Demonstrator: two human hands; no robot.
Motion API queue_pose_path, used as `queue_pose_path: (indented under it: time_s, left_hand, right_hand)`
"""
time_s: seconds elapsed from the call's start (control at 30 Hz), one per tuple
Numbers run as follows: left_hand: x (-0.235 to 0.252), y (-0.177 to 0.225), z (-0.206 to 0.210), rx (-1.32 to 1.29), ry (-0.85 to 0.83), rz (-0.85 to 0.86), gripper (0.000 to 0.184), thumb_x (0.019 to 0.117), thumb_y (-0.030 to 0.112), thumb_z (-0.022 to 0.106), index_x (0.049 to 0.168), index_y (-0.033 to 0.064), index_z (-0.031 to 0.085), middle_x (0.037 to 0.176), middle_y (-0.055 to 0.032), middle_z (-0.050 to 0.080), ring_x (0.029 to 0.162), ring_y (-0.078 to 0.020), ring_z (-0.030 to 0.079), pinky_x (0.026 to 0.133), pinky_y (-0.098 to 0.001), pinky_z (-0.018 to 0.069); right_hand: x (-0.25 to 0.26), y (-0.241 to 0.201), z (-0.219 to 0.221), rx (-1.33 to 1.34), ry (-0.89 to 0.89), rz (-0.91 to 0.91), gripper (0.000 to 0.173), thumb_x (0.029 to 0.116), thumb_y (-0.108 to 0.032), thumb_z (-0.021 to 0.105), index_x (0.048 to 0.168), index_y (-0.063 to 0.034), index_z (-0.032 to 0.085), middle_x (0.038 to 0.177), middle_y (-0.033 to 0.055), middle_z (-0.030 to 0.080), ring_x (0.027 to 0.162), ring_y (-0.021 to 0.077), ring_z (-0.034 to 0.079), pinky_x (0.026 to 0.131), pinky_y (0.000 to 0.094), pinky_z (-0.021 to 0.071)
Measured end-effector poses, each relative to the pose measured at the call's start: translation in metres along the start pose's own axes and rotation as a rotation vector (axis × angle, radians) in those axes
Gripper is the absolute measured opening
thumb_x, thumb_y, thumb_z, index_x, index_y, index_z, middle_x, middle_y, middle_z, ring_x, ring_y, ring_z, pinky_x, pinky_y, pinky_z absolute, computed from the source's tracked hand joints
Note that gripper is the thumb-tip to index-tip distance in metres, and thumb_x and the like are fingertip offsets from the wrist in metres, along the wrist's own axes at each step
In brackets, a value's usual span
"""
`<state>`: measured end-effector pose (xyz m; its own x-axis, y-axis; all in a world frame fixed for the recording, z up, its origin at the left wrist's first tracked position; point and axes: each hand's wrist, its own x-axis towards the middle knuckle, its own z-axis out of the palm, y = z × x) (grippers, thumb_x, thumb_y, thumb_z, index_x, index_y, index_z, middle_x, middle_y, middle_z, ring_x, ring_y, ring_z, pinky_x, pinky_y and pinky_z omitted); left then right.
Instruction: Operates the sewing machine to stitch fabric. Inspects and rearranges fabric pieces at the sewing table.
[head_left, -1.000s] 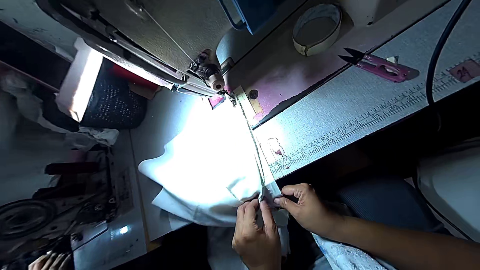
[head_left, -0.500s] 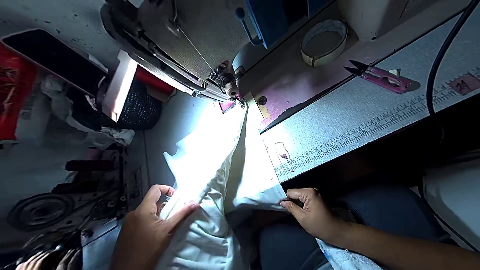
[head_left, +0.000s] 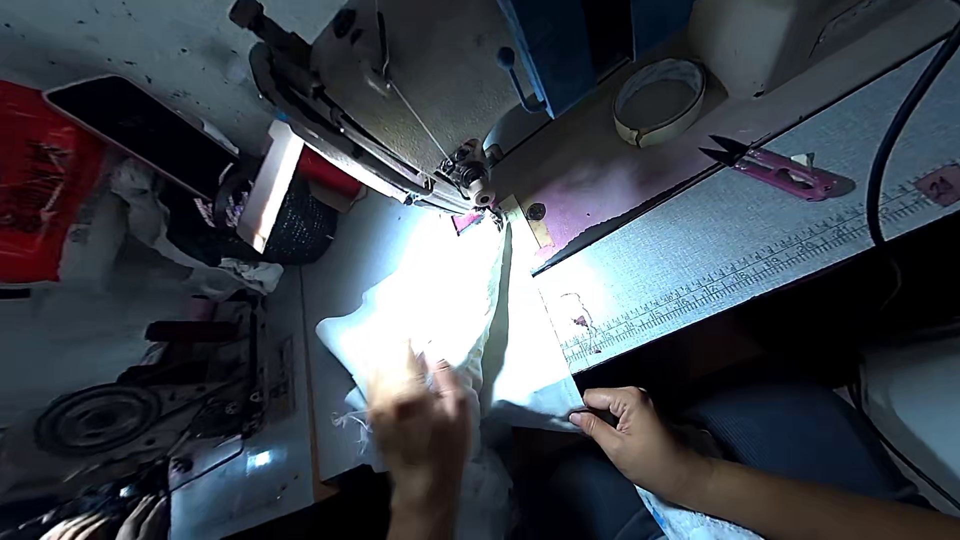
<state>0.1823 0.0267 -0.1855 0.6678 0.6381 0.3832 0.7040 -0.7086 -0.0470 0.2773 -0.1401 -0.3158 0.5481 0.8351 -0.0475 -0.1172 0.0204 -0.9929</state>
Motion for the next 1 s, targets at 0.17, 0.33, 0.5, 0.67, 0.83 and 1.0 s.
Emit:
queue_pose_path:
  time_s: [0.17, 0.33, 0.5, 0.67, 0.83, 1.0]
  left_hand:
    - [0.012, 0.009, 0.051, -0.181, 0.108, 0.056, 0.050, 0.0984, 0.035, 0.067, 0.130, -0.0036, 0.063, 0.115, -0.0253, 0.068, 0.097, -0.0393, 0.068, 0.081, -0.0528, 0.0554]
    - [0.015, 0.004, 0.052, -0.184, 0.163, -0.004, 0.035, 0.0992, 0.034, 0.063, 0.106, 0.0005, 0.072, 0.098, -0.0192, 0.069, 0.098, -0.0347, 0.064, 0.089, -0.0510, 0.0472]
    - [0.011, 0.010, 0.050, -0.131, 0.305, 0.066, 0.022, 0.0967, 0.024, 0.068, 0.104, 0.0042, 0.075, 0.096, -0.0181, 0.072, 0.093, -0.0352, 0.065, 0.086, -0.0485, 0.0475]
    - [0.006, 0.011, 0.046, -0.011, 0.264, -0.008, 0.034, 0.0962, 0.034, 0.067, 0.108, 0.0038, 0.075, 0.098, -0.0208, 0.070, 0.093, -0.0380, 0.065, 0.085, -0.0507, 0.0470]
    - [0.005, 0.011, 0.043, -0.068, 0.327, 0.020, 0.022, 0.0926, 0.027, 0.073, 0.095, 0.0060, 0.078, 0.088, -0.0174, 0.068, 0.086, -0.0308, 0.063, 0.080, -0.0412, 0.0473]
    - [0.002, 0.021, 0.032, -0.095, 0.244, 0.114, 0.017, 0.0969, 0.017, 0.066, 0.095, 0.0048, 0.077, 0.100, -0.0177, 0.072, 0.094, -0.0322, 0.067, 0.081, -0.0423, 0.0510]
  right_hand:
    - [-0.007, -0.005, -0.002, -0.001, 0.016, -0.008, 0.020, 0.0934, -0.016, 0.065, 0.075, -0.0081, 0.068, 0.068, -0.0048, 0.063, 0.065, -0.0036, 0.057, 0.060, 0.0159, 0.0464]
    - [-0.004, -0.002, -0.004, -0.005, -0.011, -0.012, 0.022, 0.0936, -0.015, 0.065, 0.073, -0.0072, 0.066, 0.066, -0.0040, 0.060, 0.064, -0.0026, 0.055, 0.059, 0.0170, 0.0442]
    - [0.009, -0.010, -0.002, 0.055, 0.037, -0.028, 0.024, 0.0906, -0.031, 0.073, 0.084, -0.0085, 0.073, 0.077, -0.0049, 0.070, 0.074, -0.0031, 0.065, 0.069, 0.0170, 0.0547]
    - [0.008, -0.009, 0.009, 0.077, 0.127, -0.101, 0.029, 0.0977, -0.020, 0.066, 0.072, -0.0064, 0.067, 0.064, -0.0056, 0.058, 0.060, -0.0051, 0.052, 0.055, 0.0125, 0.0417]
    - [0.005, -0.004, 0.010, 0.062, 0.121, -0.123, 0.029, 0.0973, -0.019, 0.067, 0.071, -0.0056, 0.066, 0.064, -0.0049, 0.060, 0.060, -0.0055, 0.053, 0.055, 0.0120, 0.0424]
    - [0.005, -0.001, 0.009, 0.057, 0.122, -0.143, 0.030, 0.0975, -0.019, 0.066, 0.070, -0.0059, 0.065, 0.063, -0.0053, 0.058, 0.059, -0.0053, 0.051, 0.054, 0.0125, 0.0408]
